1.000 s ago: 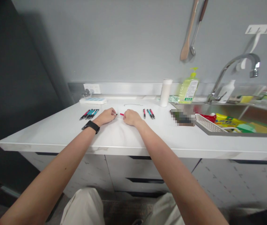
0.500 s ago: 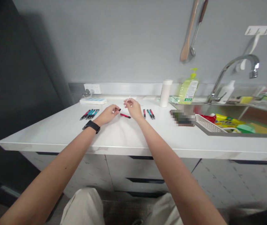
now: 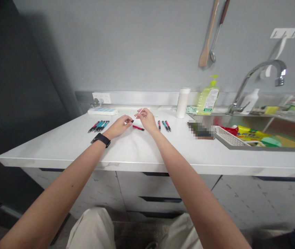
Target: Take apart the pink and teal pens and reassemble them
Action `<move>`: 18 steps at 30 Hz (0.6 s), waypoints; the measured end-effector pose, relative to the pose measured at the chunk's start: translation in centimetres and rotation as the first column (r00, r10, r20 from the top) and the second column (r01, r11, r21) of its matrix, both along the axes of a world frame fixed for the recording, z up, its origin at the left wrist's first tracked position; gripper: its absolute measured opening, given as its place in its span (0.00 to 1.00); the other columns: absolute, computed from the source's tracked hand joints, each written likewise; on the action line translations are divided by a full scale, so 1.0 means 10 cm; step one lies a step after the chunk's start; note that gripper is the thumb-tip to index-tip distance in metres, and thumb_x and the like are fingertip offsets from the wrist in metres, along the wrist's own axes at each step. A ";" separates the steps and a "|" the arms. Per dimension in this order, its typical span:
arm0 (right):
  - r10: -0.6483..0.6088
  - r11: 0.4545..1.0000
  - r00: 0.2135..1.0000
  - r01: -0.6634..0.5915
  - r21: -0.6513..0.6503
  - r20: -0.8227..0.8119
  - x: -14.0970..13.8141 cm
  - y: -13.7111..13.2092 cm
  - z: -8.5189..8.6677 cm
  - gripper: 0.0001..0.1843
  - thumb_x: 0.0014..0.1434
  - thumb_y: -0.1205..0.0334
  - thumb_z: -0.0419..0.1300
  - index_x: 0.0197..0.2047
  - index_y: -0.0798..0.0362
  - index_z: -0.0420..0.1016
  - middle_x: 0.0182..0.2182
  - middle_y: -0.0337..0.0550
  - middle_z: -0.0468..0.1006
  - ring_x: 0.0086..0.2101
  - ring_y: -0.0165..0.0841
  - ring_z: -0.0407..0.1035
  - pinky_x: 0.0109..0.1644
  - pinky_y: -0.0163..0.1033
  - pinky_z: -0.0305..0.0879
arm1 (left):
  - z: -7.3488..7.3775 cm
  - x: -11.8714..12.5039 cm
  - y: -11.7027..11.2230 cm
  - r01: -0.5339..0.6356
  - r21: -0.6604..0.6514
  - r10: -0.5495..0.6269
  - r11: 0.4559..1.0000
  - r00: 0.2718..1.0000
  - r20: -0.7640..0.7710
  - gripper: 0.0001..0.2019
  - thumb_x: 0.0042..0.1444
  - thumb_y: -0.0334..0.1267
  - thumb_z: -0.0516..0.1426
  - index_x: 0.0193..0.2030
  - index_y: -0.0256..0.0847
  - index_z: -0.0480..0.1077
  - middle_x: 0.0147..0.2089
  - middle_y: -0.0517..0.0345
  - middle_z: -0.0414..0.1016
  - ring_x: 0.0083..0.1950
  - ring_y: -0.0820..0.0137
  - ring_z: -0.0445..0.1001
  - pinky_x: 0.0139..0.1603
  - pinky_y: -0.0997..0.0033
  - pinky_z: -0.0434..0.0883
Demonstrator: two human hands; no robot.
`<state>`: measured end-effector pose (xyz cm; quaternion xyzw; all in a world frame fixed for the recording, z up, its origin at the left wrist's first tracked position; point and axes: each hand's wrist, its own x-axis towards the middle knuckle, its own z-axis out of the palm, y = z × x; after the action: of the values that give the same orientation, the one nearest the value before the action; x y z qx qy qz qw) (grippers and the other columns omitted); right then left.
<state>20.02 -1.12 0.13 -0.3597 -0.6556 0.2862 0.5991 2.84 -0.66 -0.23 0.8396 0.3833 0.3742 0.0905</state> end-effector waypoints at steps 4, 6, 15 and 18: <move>0.049 0.995 0.997 -0.044 -0.090 0.051 -0.01 0.02 -0.03 0.17 0.51 0.63 0.55 0.46 0.52 0.66 0.41 0.45 0.78 0.40 0.32 0.71 0.42 0.39 0.67 | 0.02 0.01 -0.03 -0.003 -0.021 0.003 1.000 1.000 0.017 0.04 0.53 0.32 0.53 0.36 0.39 0.65 0.39 0.54 0.69 0.41 0.68 0.69 0.46 0.65 0.67; 0.011 0.991 1.000 -0.008 -0.132 0.025 0.00 0.04 -0.02 0.21 0.50 0.64 0.54 0.50 0.51 0.64 0.45 0.45 0.76 0.43 0.33 0.70 0.43 0.39 0.66 | 0.02 0.02 -0.04 -0.011 -0.045 0.012 0.999 1.000 0.027 0.04 0.52 0.32 0.53 0.36 0.40 0.64 0.38 0.55 0.70 0.40 0.68 0.69 0.45 0.66 0.67; -0.147 0.970 0.986 0.160 -0.181 0.084 0.03 0.05 -0.03 0.22 0.49 0.68 0.49 0.50 0.51 0.62 0.42 0.43 0.74 0.44 0.34 0.69 0.47 0.42 0.65 | 0.00 0.02 -0.06 -0.032 -0.092 0.041 0.995 0.995 0.096 0.11 0.52 0.34 0.55 0.41 0.41 0.58 0.32 0.62 0.68 0.34 0.71 0.69 0.38 0.71 0.65; -0.273 0.940 0.931 0.311 -0.137 0.241 0.07 0.03 -0.04 0.23 0.50 0.71 0.48 0.50 0.54 0.65 0.40 0.45 0.75 0.42 0.35 0.69 0.50 0.42 0.64 | 0.02 0.02 -0.07 -0.068 -0.115 0.076 0.991 0.995 0.067 0.13 0.52 0.35 0.54 0.43 0.42 0.56 0.30 0.64 0.68 0.31 0.72 0.68 0.35 0.72 0.64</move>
<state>20.73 -0.81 -0.30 -0.5333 -0.6291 0.2082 0.5258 3.05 -1.39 -0.07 0.8049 0.4304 0.3847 0.1377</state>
